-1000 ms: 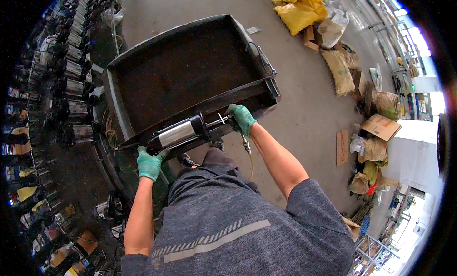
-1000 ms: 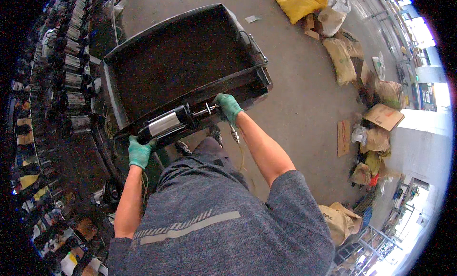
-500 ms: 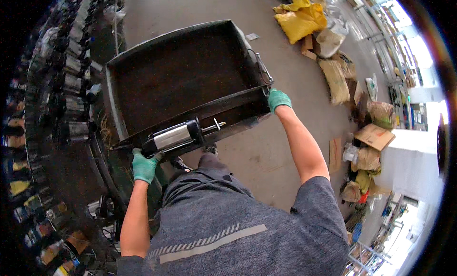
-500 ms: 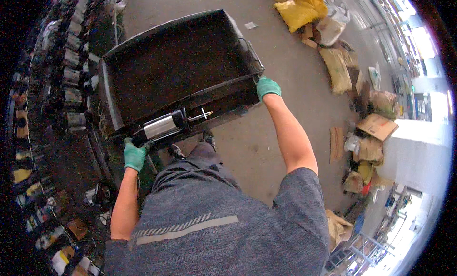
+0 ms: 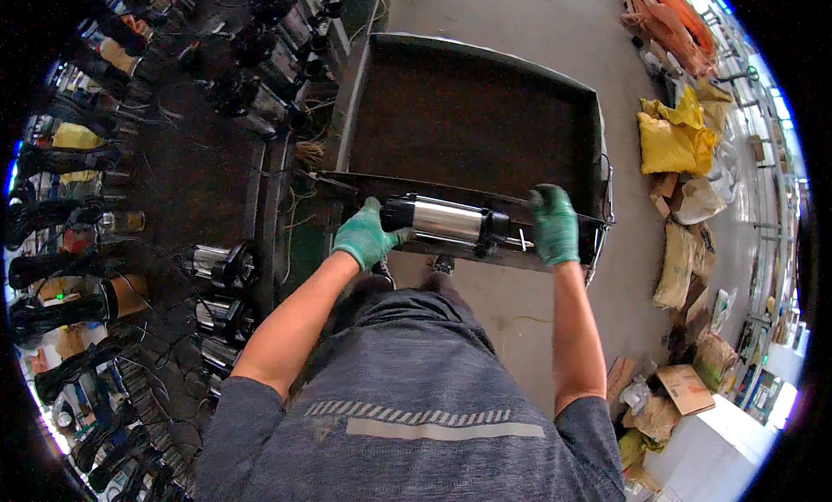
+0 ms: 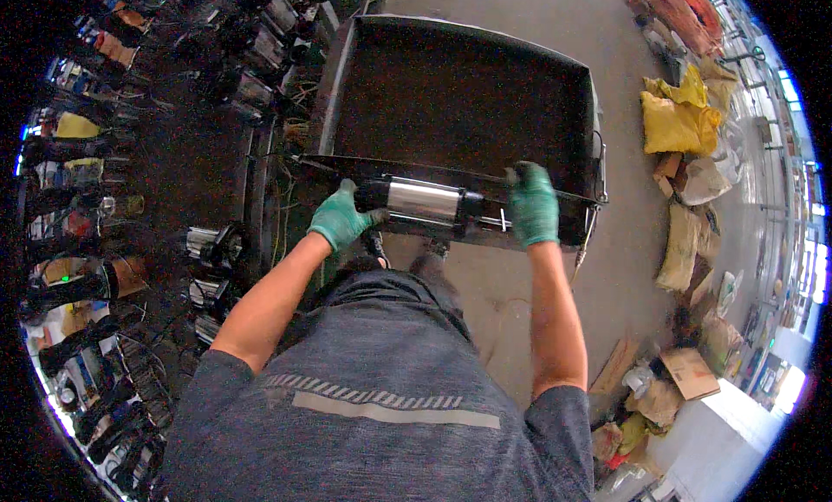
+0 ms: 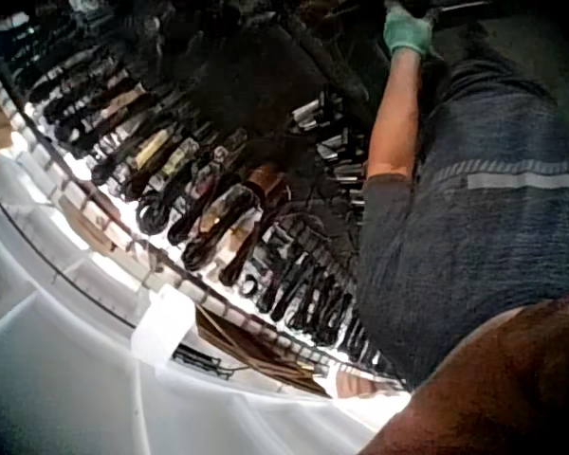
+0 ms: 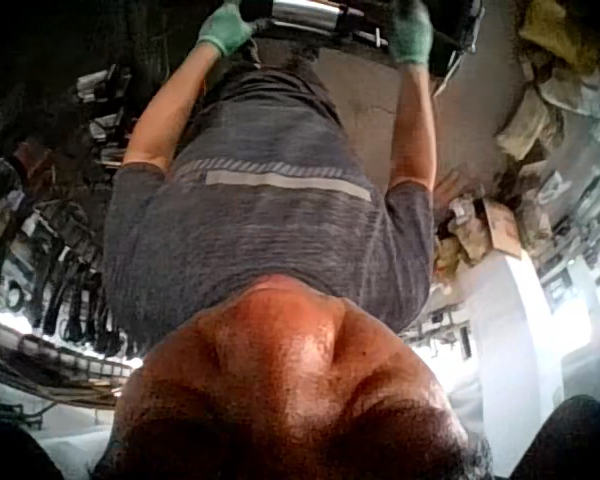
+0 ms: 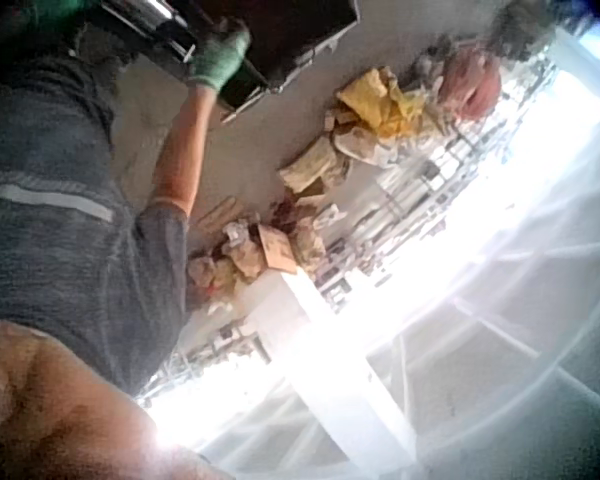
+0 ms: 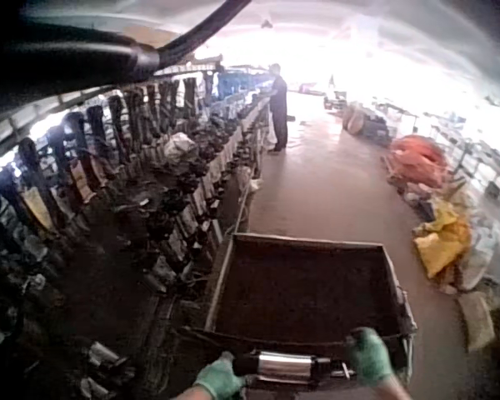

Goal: The person repeatedly picks up a cylindrical electrical component from a metal tray, connects it to a power source, and places it back. The person performs this cycle multiple times in a warehouse setting.

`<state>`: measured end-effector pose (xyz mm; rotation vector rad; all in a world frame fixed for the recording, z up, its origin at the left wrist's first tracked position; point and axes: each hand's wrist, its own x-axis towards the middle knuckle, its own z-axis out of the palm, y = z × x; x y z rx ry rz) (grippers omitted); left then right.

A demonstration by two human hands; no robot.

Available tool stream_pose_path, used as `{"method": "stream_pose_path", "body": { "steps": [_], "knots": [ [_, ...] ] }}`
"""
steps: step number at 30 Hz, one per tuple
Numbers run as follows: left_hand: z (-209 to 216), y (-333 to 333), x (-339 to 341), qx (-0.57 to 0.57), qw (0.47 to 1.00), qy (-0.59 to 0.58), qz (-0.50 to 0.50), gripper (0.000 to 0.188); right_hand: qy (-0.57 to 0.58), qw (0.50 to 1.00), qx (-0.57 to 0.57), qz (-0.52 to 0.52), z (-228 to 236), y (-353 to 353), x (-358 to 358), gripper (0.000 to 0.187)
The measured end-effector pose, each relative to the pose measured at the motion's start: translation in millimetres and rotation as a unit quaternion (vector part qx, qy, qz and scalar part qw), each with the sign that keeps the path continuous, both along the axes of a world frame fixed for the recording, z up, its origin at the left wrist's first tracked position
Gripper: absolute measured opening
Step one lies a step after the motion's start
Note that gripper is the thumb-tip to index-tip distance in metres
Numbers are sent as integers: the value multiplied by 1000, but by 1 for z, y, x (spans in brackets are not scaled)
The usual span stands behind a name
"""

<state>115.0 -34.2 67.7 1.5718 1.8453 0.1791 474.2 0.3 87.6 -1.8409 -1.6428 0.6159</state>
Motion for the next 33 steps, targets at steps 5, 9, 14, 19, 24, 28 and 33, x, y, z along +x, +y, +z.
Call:
{"method": "stream_pose_path", "body": {
  "steps": [5,9,14,19,24,28,33],
  "knots": [
    [-41,46,-86,265,960,90,1,46,-144,985,-23,96,11,1,-102,24],
    [-44,93,-141,79,989,123,31,58,-255,965,-6,57,-2,2,-107,20],
    [-89,105,-164,-25,998,24,60,57,-265,963,1,47,-5,1,-108,21],
    [-108,86,-154,-35,965,-177,192,37,-275,961,-10,16,-5,1,-108,22],
    [-99,73,-151,-30,880,-379,284,19,-283,959,-23,2,-3,3,-114,23],
    [-76,63,-141,-27,846,-441,299,18,-294,955,-30,-15,-1,4,-118,23],
    [-97,51,-144,-13,859,-427,284,15,-302,953,-20,-16,-6,4,-115,24]
  ]
}}
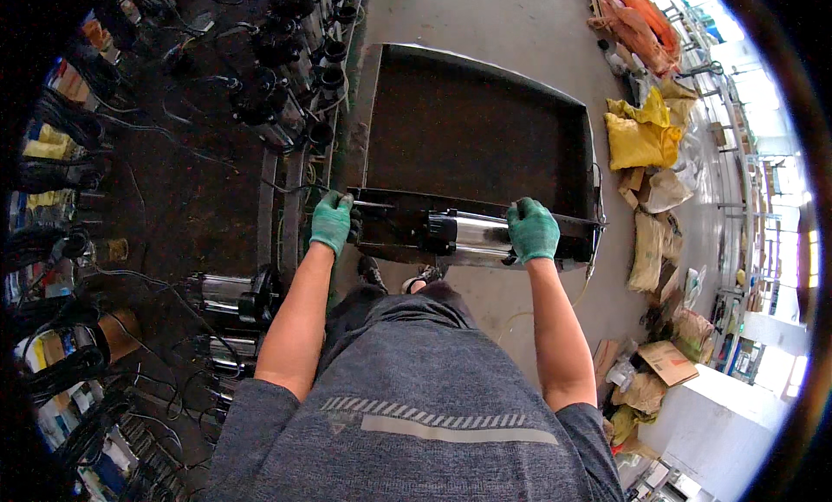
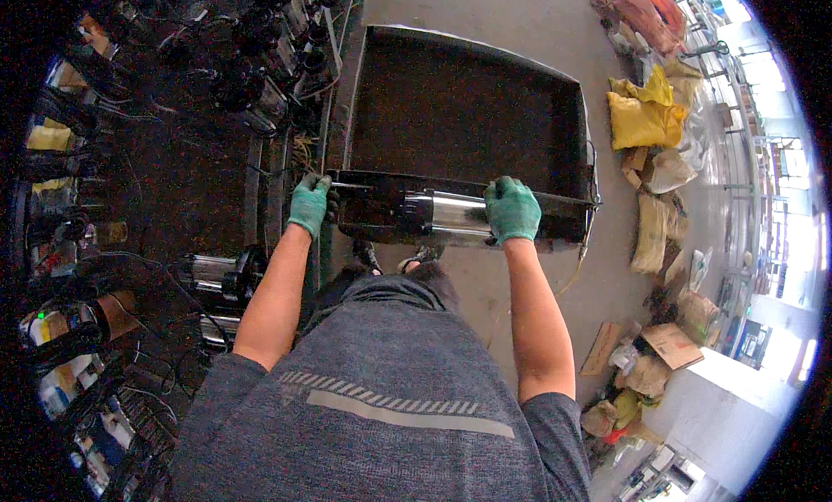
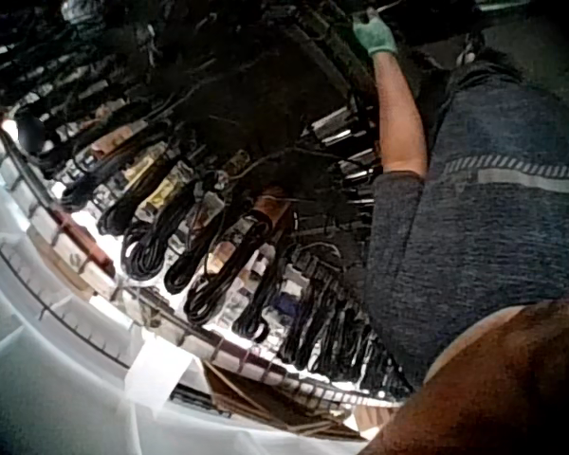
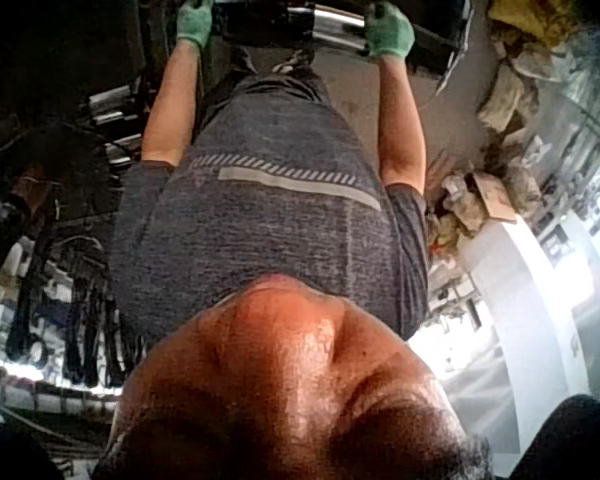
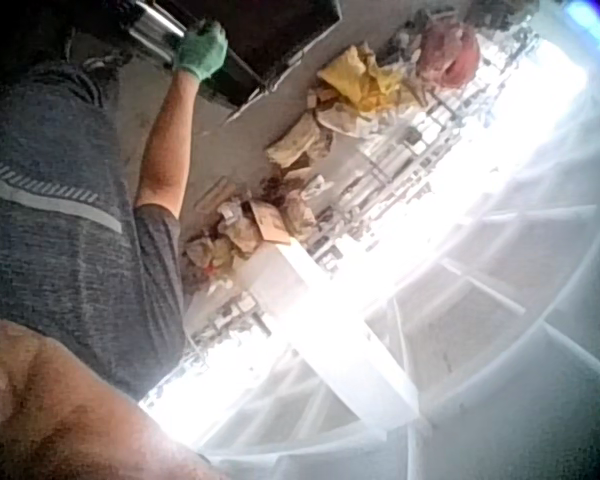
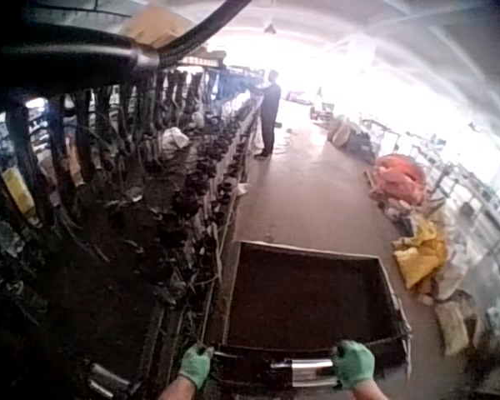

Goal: The person repeatedly picks up a cylindrical electrical component from a metal tray, connects it to a power source, and places it back. The person performs this cycle multiple times in a warehouse setting.

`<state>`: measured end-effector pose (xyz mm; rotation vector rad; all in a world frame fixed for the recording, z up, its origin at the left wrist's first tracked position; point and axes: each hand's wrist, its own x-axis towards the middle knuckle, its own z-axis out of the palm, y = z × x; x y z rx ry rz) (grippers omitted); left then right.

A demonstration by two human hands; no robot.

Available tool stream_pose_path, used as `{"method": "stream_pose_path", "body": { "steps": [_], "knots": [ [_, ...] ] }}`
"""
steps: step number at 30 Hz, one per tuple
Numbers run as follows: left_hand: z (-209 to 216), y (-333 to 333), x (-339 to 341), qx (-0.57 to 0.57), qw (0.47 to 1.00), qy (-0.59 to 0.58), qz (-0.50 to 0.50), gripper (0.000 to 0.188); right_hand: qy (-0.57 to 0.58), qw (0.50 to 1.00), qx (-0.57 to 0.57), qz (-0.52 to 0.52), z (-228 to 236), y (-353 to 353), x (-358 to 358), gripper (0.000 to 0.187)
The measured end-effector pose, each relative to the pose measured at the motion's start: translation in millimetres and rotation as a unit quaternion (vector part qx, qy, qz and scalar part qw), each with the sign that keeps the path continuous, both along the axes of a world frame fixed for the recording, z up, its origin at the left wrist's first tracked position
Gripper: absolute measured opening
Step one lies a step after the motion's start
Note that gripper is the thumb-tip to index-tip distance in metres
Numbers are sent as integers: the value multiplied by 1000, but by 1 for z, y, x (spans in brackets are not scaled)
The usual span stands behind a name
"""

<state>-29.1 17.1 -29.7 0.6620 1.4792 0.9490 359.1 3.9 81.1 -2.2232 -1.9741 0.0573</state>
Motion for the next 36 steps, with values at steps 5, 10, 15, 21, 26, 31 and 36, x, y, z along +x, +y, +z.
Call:
{"method": "stream_pose_path", "body": {
  "steps": [5,10,15,21,26,31,36],
  "knots": [
    [0,9,7,62,965,239,-86,27,-8,1000,-5,3,1,1,0,25],
    [1,10,10,-20,992,109,-61,33,-3,1000,-15,-9,4,0,-2,25],
    [-5,6,5,66,979,179,-75,31,-1,1000,2,4,-2,4,-3,25],
    [57,-32,13,243,943,184,-134,20,0,1000,13,-14,3,-4,1,24],
    [36,-36,15,178,972,59,-141,19,9,1000,14,-21,1,-1,-3,23],
    [21,-38,27,115,981,12,-154,18,5,1000,-1,-16,1,1,0,24],
    [34,-32,31,139,977,1,-163,19,-6,1000,-12,-25,4,-1,-3,22]
  ]
}}
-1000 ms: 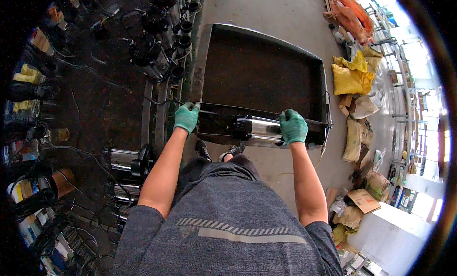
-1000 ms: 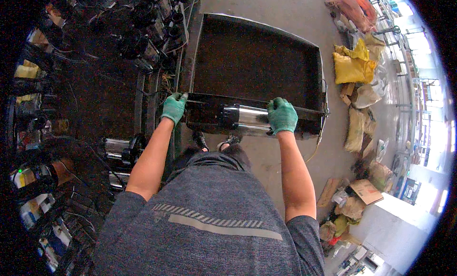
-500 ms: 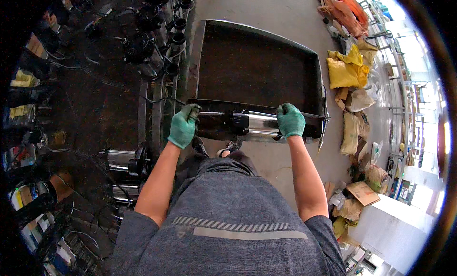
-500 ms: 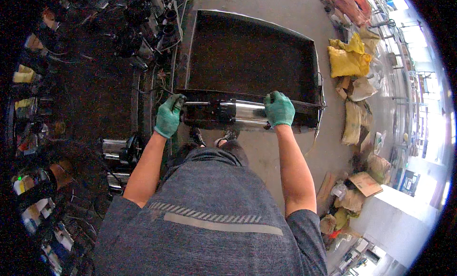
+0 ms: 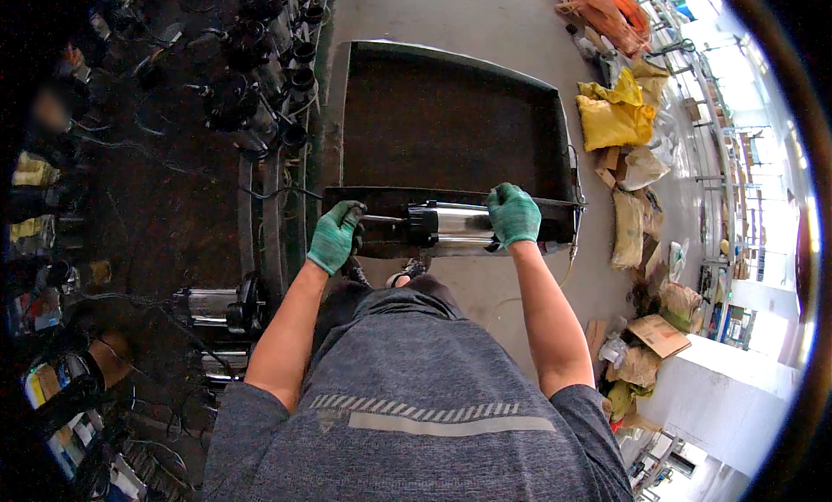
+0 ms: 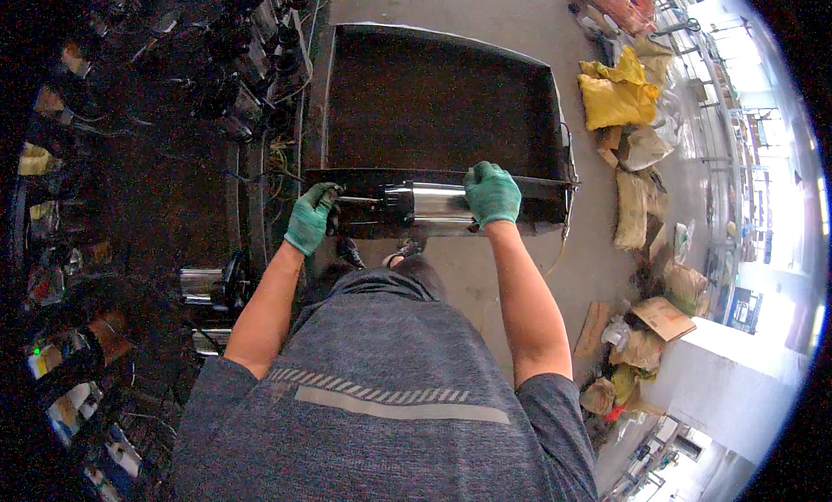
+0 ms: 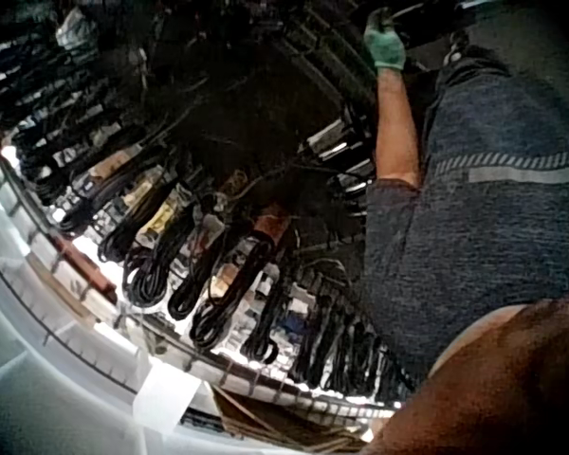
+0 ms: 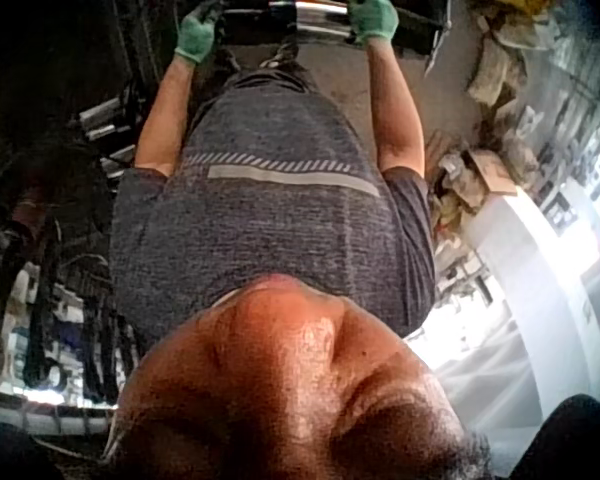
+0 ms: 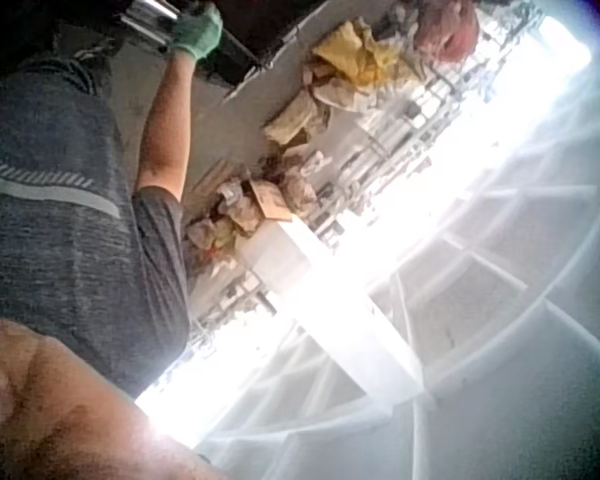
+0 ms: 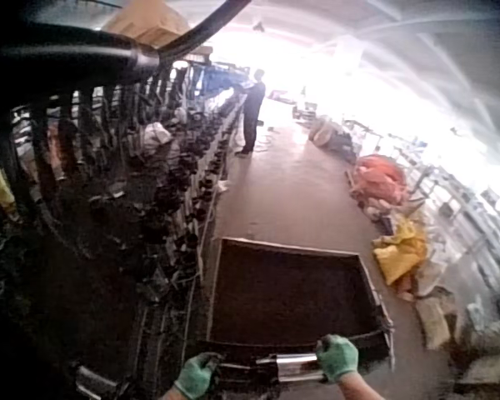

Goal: The person repeatedly picks up a cylindrical electrical component from a metal tray, connects it to a power source, and places it back. The person performs this cycle multiple times in a warehouse setting.

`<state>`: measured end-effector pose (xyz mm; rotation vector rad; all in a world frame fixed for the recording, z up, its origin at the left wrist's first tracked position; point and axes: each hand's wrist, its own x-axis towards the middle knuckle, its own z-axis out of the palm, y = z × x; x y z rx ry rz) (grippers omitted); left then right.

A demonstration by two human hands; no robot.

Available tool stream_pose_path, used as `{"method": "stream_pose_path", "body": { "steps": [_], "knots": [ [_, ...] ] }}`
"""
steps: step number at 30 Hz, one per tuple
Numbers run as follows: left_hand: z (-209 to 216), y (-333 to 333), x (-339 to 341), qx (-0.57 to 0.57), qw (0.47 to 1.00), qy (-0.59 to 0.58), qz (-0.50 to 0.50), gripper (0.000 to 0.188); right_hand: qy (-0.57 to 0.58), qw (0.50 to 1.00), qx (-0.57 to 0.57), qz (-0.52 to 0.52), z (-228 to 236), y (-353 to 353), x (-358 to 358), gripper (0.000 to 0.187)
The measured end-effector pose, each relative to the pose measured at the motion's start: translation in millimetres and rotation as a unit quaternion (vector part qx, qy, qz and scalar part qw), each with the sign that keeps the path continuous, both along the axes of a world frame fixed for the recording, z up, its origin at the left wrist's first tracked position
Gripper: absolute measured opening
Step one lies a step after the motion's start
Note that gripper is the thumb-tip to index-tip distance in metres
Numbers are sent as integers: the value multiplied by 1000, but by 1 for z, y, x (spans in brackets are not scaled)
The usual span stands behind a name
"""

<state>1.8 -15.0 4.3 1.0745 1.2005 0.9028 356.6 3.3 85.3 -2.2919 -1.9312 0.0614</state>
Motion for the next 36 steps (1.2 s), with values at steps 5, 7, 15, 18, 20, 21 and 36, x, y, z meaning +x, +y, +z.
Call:
{"method": "stream_pose_path", "body": {
  "steps": [5,7,15,18,20,21,36],
  "knots": [
    [8,18,-6,-191,981,11,-43,28,2,1000,-1,-1,-2,2,0,22],
    [10,22,-9,-319,946,11,-65,35,0,1000,-1,1,-3,3,1,22],
    [0,9,-6,-195,968,-148,-61,42,5,1000,10,-6,-2,1,0,22],
    [-2,9,-13,-84,987,-48,-129,41,1,1000,6,-6,-4,1,1,22],
    [-7,12,-16,-66,983,51,-164,41,-13,1000,-1,-5,-2,2,0,23],
    [-12,12,-16,-16,977,128,-169,42,-20,1000,-5,-5,-2,3,-1,23],
    [-12,4,-12,66,953,246,-164,44,-16,1000,10,-16,-5,-3,5,24]
  ]
}}
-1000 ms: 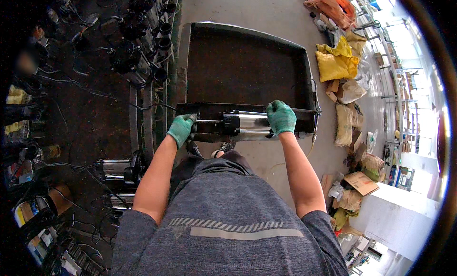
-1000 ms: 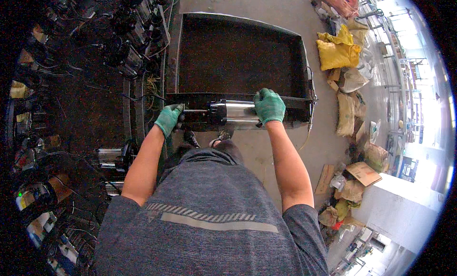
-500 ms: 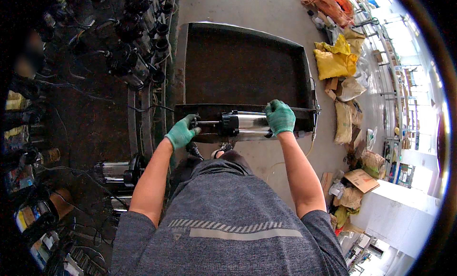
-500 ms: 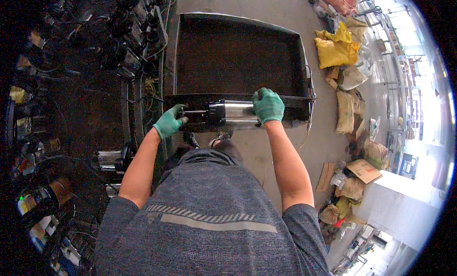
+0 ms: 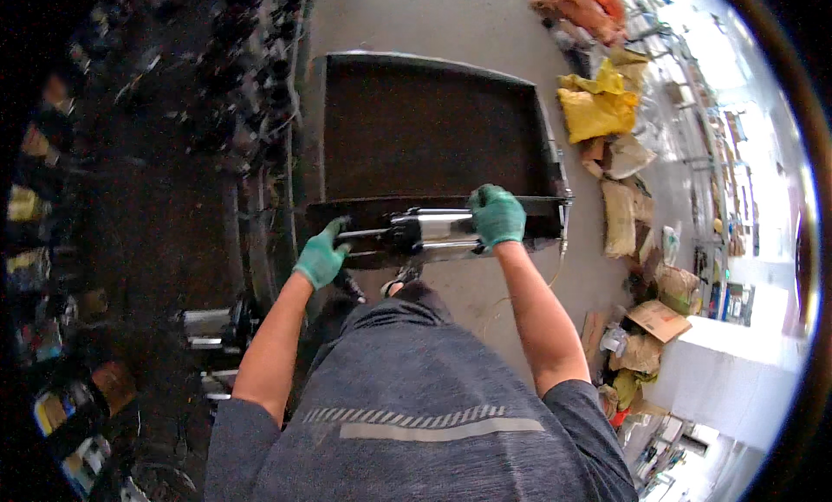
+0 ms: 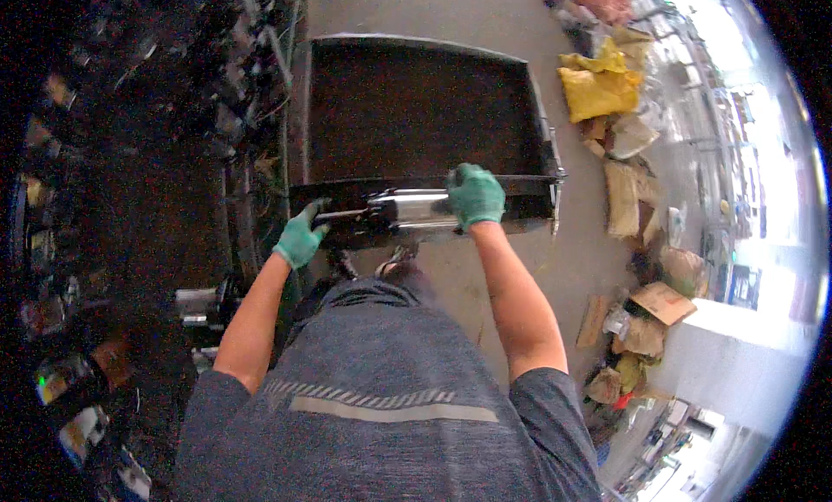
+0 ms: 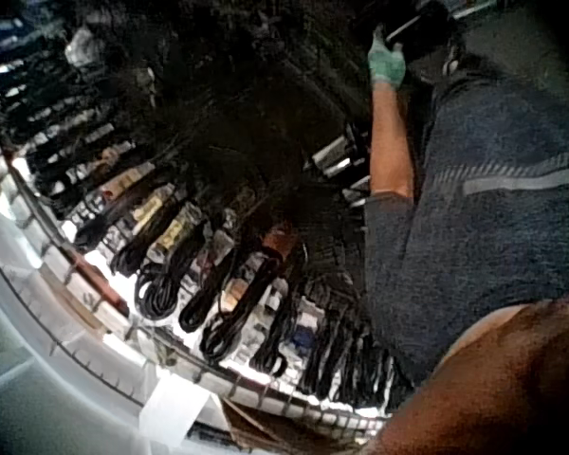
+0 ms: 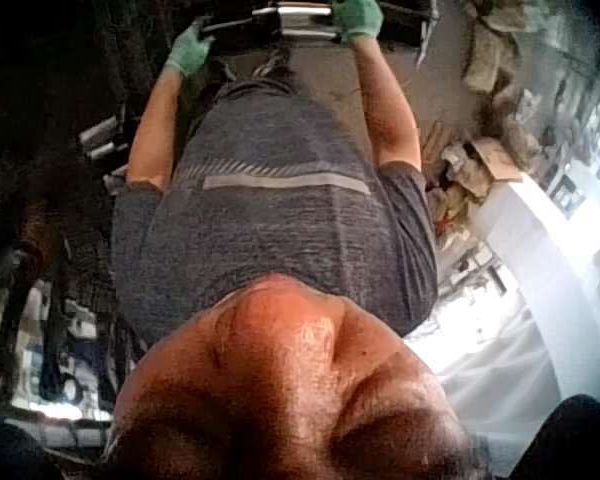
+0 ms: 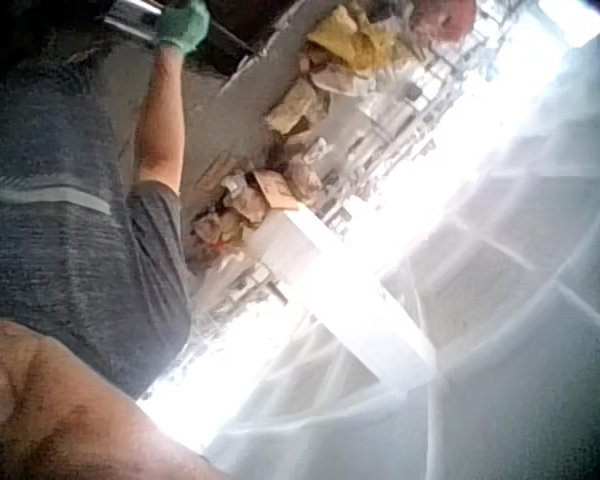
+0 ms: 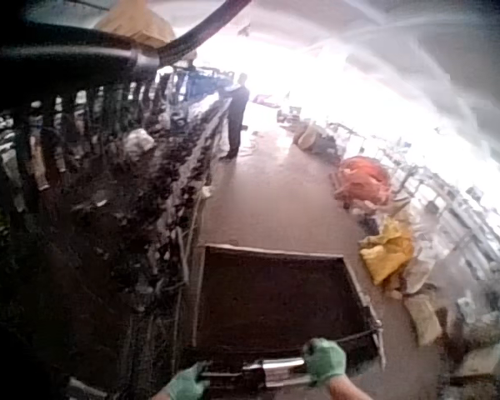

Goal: The person repeatedly picks up a cylindrical electrical component from a metal tray, connects it to a power source, and places it back. The person performs this cycle multiple times in a warehouse setting.

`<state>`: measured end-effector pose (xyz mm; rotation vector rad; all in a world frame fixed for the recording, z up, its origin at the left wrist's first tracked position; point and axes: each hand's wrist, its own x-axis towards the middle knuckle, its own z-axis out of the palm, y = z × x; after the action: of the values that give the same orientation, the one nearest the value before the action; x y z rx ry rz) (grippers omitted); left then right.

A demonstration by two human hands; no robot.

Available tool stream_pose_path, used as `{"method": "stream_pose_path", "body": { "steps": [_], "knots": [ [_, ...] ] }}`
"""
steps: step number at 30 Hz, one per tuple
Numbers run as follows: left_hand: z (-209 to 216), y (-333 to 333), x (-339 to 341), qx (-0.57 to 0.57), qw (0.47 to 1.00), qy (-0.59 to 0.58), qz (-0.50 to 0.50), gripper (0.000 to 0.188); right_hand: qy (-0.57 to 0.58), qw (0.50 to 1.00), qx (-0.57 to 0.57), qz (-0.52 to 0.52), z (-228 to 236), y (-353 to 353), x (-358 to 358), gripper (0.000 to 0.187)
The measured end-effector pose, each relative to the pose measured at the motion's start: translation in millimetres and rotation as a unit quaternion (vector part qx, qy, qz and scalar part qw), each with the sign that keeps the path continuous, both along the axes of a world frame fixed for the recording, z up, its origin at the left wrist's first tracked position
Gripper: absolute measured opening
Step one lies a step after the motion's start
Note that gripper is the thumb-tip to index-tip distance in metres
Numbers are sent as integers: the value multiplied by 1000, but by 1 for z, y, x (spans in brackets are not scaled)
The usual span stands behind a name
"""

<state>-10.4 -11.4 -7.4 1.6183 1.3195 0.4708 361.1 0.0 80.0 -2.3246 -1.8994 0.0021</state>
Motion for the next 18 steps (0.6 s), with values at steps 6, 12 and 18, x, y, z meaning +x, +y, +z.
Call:
{"method": "stream_pose_path", "body": {
  "steps": [6,12,18],
  "knots": [
    [17,-4,3,-257,910,-289,150,35,23,999,-12,20,2,17,-10,25],
    [-5,4,4,-319,841,-412,144,29,36,999,0,10,13,0,-3,24],
    [-21,22,-14,-387,836,-375,105,42,33,999,-38,19,16,5,-6,27]
  ]
}}
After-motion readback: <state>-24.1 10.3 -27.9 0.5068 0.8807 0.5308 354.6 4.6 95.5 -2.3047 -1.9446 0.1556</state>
